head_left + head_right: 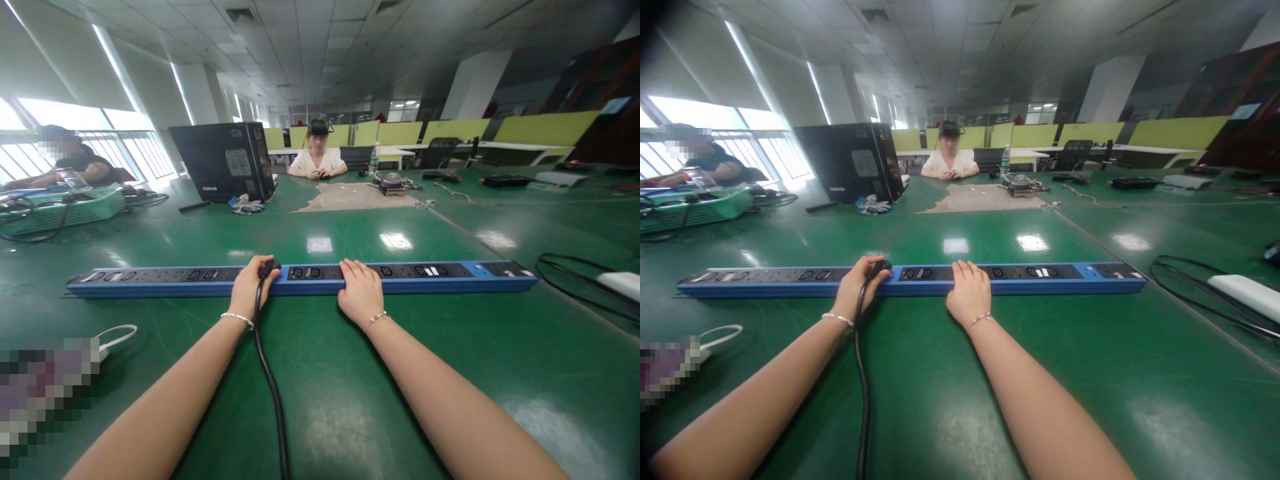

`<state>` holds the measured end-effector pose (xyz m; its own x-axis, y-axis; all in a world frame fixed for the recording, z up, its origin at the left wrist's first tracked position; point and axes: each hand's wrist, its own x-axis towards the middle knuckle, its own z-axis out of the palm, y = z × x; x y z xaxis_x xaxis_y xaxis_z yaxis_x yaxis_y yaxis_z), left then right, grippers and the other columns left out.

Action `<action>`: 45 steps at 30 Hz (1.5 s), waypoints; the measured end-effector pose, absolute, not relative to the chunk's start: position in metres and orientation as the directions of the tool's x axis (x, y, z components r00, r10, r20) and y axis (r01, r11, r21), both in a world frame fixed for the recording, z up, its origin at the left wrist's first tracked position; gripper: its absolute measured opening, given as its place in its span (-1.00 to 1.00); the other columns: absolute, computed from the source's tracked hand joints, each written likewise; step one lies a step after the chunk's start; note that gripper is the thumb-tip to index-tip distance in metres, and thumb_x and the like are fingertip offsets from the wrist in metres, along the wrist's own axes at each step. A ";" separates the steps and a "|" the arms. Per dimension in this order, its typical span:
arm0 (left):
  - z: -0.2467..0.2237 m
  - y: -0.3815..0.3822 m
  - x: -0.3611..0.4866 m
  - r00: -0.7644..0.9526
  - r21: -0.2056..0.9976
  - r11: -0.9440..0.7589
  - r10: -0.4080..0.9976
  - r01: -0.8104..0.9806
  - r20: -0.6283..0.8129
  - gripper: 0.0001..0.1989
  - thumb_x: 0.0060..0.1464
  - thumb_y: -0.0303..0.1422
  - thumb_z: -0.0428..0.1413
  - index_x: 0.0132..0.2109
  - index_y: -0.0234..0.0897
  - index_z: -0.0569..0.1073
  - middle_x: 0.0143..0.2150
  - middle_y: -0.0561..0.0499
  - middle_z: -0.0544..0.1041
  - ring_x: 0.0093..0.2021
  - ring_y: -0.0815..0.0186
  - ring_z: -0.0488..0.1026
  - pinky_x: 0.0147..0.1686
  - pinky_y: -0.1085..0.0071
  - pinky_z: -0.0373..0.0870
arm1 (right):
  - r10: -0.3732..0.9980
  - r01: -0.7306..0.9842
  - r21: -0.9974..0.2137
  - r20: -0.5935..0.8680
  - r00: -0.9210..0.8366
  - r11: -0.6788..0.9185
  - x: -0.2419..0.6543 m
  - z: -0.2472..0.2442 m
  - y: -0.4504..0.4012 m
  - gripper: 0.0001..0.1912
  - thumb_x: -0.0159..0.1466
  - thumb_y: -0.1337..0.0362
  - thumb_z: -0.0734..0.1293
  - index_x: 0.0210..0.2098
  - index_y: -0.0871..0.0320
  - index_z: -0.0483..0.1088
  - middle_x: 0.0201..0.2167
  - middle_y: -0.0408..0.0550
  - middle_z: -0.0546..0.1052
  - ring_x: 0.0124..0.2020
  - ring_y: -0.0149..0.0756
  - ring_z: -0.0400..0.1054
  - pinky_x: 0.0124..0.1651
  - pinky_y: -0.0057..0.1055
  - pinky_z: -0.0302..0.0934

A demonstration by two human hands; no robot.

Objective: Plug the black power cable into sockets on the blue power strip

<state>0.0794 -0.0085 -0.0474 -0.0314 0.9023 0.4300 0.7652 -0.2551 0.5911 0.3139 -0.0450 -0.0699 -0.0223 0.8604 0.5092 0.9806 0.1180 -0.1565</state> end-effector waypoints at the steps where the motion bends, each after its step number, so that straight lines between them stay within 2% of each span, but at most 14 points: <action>1: -0.047 -0.008 0.079 -0.039 0.590 -0.246 0.903 0.769 0.428 -0.61 0.02 -0.18 0.09 0.00 -0.21 0.39 -0.15 -0.09 0.53 -0.12 0.16 0.47 -0.11 0.25 0.36 | 0.860 0.980 -0.158 0.510 -0.020 0.117 0.314 -0.070 -0.045 -0.43 0.10 0.38 0.18 0.13 0.22 0.25 0.16 -0.02 0.31 0.18 -0.20 0.08 0.17 -0.25 -0.10; 4: -0.047 -0.007 0.078 -0.016 0.575 -0.250 0.909 0.779 0.416 -0.62 0.02 -0.19 0.09 0.00 -0.20 0.38 -0.15 -0.09 0.53 -0.11 0.17 0.47 -0.12 0.26 0.36 | 0.857 0.981 -0.160 0.516 -0.014 0.113 0.313 -0.070 -0.045 -0.44 0.10 0.38 0.18 0.13 0.22 0.26 0.15 -0.02 0.32 0.18 -0.20 0.08 0.18 -0.25 -0.12; 13: -0.045 -0.005 0.077 0.085 0.428 -0.265 0.915 0.864 0.394 -0.63 0.05 -0.15 0.05 0.00 -0.15 0.38 -0.17 -0.07 0.54 -0.18 0.14 0.48 -0.20 0.26 0.36 | 0.856 0.982 -0.152 0.516 -0.016 0.110 0.314 -0.071 -0.045 -0.43 0.10 0.38 0.17 0.13 0.21 0.25 0.15 -0.03 0.32 0.18 -0.20 0.08 0.17 -0.25 -0.11; 23: -0.044 -0.008 0.080 0.198 0.259 -0.342 0.868 0.903 0.456 -0.66 0.08 -0.17 0.02 0.00 -0.15 0.39 -0.17 -0.09 0.54 -0.15 0.09 0.46 -0.18 0.23 0.32 | 0.860 0.983 -0.144 0.510 -0.026 0.115 0.315 -0.072 -0.044 -0.42 0.09 0.38 0.16 0.13 0.21 0.25 0.16 -0.03 0.31 0.18 -0.20 0.07 0.17 -0.24 -0.12; 29: -0.055 -0.009 0.081 0.185 0.297 -0.392 0.821 0.871 0.540 -0.67 0.10 -0.22 0.02 0.01 -0.17 0.38 -0.14 -0.05 0.53 -0.13 0.17 0.45 -0.13 0.30 0.28 | 0.861 0.986 -0.110 0.505 -0.057 0.129 0.316 -0.072 -0.044 -0.42 0.09 0.38 0.17 0.13 0.22 0.25 0.16 0.00 0.31 0.17 -0.18 0.08 0.16 -0.22 -0.09; 35: -0.060 -0.011 0.086 0.169 0.294 -0.396 0.799 0.870 0.578 -0.69 0.13 -0.21 -0.01 0.01 -0.15 0.36 -0.12 -0.03 0.52 -0.09 0.19 0.42 -0.09 0.27 0.22 | 0.849 0.986 -0.093 0.523 -0.070 0.138 0.319 -0.073 -0.042 -0.40 0.08 0.36 0.16 0.14 0.18 0.23 0.14 0.01 0.33 0.15 -0.15 0.12 0.14 -0.16 -0.04; 41: -0.063 -0.011 0.087 0.117 0.364 -0.385 0.807 0.848 0.579 -0.71 0.13 -0.20 0.01 -0.01 -0.14 0.37 -0.19 -0.02 0.53 -0.13 0.20 0.43 -0.10 0.25 0.22 | 0.854 0.990 -0.070 0.516 -0.069 0.123 0.318 -0.072 -0.042 -0.42 0.09 0.36 0.16 0.13 0.20 0.25 0.13 0.02 0.34 0.15 -0.16 0.12 0.13 -0.17 -0.02; 45: -0.061 -0.010 0.088 0.072 0.434 -0.394 0.802 0.810 0.593 -0.73 0.11 -0.24 0.04 -0.03 -0.13 0.38 -0.17 -0.03 0.52 -0.08 0.19 0.40 -0.05 0.23 0.22 | 0.849 0.991 -0.064 0.524 -0.066 0.117 0.317 -0.073 -0.042 -0.41 0.08 0.36 0.16 0.13 0.19 0.24 0.13 0.01 0.34 0.14 -0.15 0.13 0.13 -0.16 -0.02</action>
<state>0.0877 -0.0103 -0.0605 0.0724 0.8020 0.5929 0.8103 -0.3939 0.4339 0.3175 -0.0419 -0.0730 -0.0663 0.8493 0.5238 0.9910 0.1172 -0.0645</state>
